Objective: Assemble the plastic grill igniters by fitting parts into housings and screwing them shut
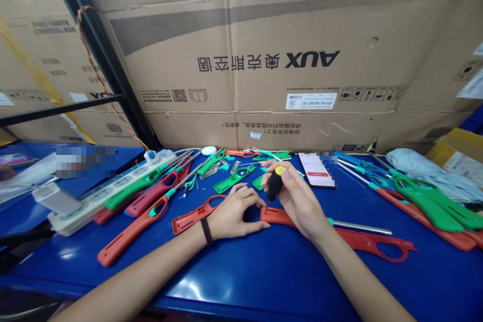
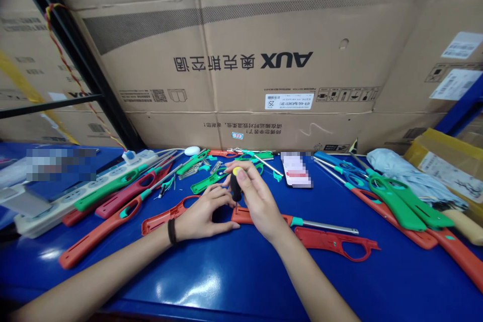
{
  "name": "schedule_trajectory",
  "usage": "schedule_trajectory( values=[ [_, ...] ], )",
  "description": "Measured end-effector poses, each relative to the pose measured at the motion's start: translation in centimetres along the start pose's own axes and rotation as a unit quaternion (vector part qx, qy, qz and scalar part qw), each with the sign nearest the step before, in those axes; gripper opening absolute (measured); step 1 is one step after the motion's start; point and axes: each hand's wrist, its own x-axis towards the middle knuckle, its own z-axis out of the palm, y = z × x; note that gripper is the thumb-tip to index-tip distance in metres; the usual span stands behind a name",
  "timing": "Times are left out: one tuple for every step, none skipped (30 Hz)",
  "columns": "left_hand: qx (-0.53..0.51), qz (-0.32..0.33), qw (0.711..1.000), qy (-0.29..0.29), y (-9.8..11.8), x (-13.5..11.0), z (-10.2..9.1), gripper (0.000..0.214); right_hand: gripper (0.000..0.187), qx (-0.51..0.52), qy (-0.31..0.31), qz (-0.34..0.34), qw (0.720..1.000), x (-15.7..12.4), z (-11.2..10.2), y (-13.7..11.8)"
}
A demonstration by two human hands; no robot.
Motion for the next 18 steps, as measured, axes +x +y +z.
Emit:
schedule_trajectory(
  values=[
    [0.001, 0.0, 1.0, 0.002, -0.02, 0.0, 0.02, 0.034, 0.015, 0.004, -0.002, -0.009, 1.0, 0.0, 0.0, 0.02],
    [0.002, 0.0, 1.0, 0.001, -0.03, 0.02, 0.03, 0.034, 0.012, 0.017, -0.003, -0.018, 1.0, 0.01, 0.0, 0.05],
    [0.001, 0.0, 1.0, 0.0, -0.02, 0.04, 0.02, 0.034, 0.012, 0.034, -0.003, -0.022, 0.999, 0.0, 0.01, 0.09],
    [0.0, 0.0, 1.0, -0.002, -0.01, 0.07, 0.01, 0.034, 0.016, 0.052, -0.002, -0.022, 0.998, 0.0, 0.02, 0.14],
    [-0.002, -0.001, 1.0, -0.004, 0.0, 0.1, -0.01, 0.034, 0.022, 0.066, 0.0, -0.019, 0.998, 0.0, 0.04, 0.18],
    [-0.004, -0.002, 1.0, -0.005, 0.01, 0.12, -0.02, 0.034, 0.029, 0.076, 0.002, -0.012, 0.997, 0.0, 0.06, 0.21],
    [-0.005, -0.003, 1.0, -0.005, 0.02, 0.13, -0.03, 0.034, 0.033, 0.079, 0.003, -0.003, 0.997, 0.01, 0.07, 0.24],
    [-0.005, -0.003, 1.0, -0.004, 0.02, 0.13, -0.04, 0.034, 0.033, 0.078, 0.006, 0.004, 0.997, 0.01, 0.09, 0.26],
    [-0.006, -0.002, 1.0, -0.003, 0.01, 0.12, -0.05, 0.034, 0.03, 0.071, 0.009, 0.008, 0.997, 0.02, 0.1, 0.26],
    [-0.006, -0.001, 1.0, -0.002, 0.0, 0.11, -0.05, 0.033, 0.025, 0.062, 0.013, 0.007, 0.998, 0.03, 0.1, 0.26],
    [-0.005, -0.001, 1.0, -0.001, 0.0, 0.09, -0.05, 0.033, 0.022, 0.056, 0.017, 0.004, 0.998, 0.04, 0.11, 0.25],
    [-0.005, -0.002, 1.0, -0.002, 0.0, 0.07, -0.05, 0.034, 0.021, 0.053, 0.02, 0.003, 0.998, 0.06, 0.12, 0.22],
    [-0.004, -0.003, 1.0, -0.003, 0.02, 0.06, -0.06, 0.034, 0.02, 0.055, 0.022, 0.003, 0.998, 0.07, 0.13, 0.19],
    [-0.004, -0.004, 1.0, -0.004, 0.04, 0.05, -0.07, 0.034, 0.019, 0.06, 0.026, 0.005, 0.998, 0.08, 0.14, 0.17],
    [-0.005, -0.005, 1.0, -0.005, 0.07, 0.05, -0.09, 0.035, 0.017, 0.068, 0.031, 0.005, 0.997, 0.09, 0.16, 0.15],
    [-0.006, -0.005, 1.0, -0.007, 0.1, 0.05, -0.1, 0.035, 0.016, 0.075, 0.037, 0.002, 0.996, 0.1, 0.17, 0.14],
    [-0.007, -0.005, 1.0, -0.008, 0.12, 0.06, -0.12, 0.034, 0.017, 0.08, 0.04, -0.001, 0.996, 0.11, 0.18, 0.15],
    [-0.007, -0.005, 1.0, -0.008, 0.14, 0.07, -0.13, 0.034, 0.02, 0.082, 0.04, -0.003, 0.996, 0.12, 0.18, 0.17]
  ],
)
